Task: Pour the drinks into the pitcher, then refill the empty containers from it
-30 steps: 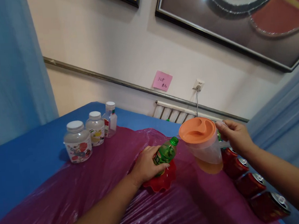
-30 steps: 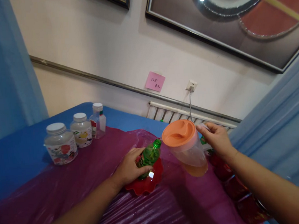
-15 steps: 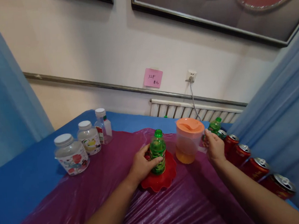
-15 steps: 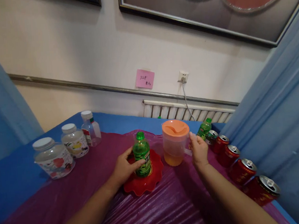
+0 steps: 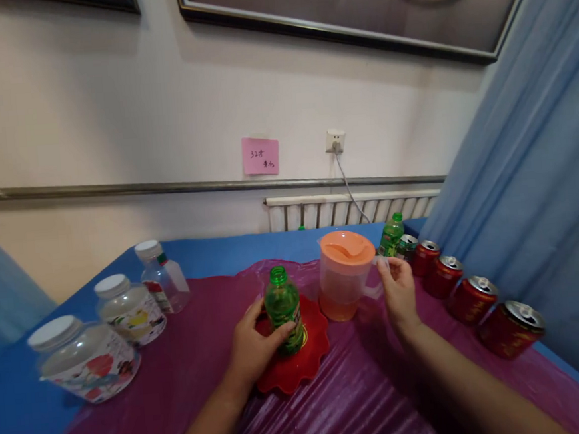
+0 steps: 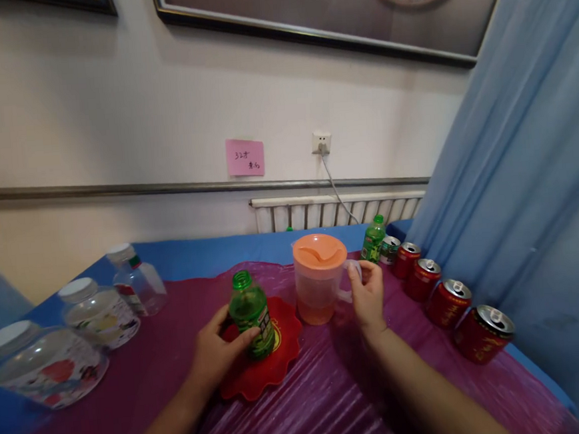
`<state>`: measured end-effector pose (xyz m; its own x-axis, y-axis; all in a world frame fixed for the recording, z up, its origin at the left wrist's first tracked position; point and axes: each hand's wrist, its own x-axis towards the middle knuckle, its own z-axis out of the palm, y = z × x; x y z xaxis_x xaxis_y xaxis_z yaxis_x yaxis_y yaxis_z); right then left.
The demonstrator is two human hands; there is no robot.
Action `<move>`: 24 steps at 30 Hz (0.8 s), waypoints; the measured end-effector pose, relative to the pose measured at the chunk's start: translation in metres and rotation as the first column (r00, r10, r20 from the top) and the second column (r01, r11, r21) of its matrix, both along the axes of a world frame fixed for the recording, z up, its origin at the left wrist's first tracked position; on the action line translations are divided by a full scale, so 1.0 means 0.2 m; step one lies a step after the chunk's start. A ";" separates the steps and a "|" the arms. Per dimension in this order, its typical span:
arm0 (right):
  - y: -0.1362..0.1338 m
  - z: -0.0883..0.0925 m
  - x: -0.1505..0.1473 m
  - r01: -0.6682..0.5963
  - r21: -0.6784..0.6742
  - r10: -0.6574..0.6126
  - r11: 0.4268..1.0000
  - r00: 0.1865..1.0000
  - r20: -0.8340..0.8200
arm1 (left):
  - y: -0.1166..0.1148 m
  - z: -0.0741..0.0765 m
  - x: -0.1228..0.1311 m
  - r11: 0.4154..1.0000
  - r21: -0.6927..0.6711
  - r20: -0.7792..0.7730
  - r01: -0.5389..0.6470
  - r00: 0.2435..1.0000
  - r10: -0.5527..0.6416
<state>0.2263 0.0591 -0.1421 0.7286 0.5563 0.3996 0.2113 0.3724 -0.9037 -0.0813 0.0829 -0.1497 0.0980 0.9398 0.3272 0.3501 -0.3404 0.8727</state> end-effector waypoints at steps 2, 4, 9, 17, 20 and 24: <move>-0.07 0.02 -0.06 0.066 0.060 -0.069 0.996 0.996 0.059 | 0.00 0.00 -0.01 0.999 0.033 -0.035 -0.024 0.999 0.025; -0.16 0.02 -0.15 0.009 0.100 -0.031 0.995 0.975 0.222 | -0.01 0.01 -0.01 0.996 0.082 -0.072 -0.037 0.996 0.043; -0.34 -0.02 -0.47 -0.372 -0.096 0.362 0.923 0.758 0.543 | -0.08 0.03 0.00 0.970 0.243 -0.152 0.019 0.988 0.018; -0.28 -0.03 -0.62 -0.504 -0.239 0.557 0.830 0.775 0.299 | -0.14 0.07 0.02 0.883 0.409 -0.228 0.230 0.963 -0.145; -0.27 -0.01 -0.62 -0.538 -0.204 0.572 0.818 0.798 0.187 | -0.15 0.08 0.02 0.863 0.432 -0.243 0.263 0.955 -0.170; -0.30 0.02 -0.60 -0.572 -0.152 0.585 0.806 0.809 0.057 | -0.14 0.08 0.00 0.842 0.420 -0.261 0.338 0.934 -0.245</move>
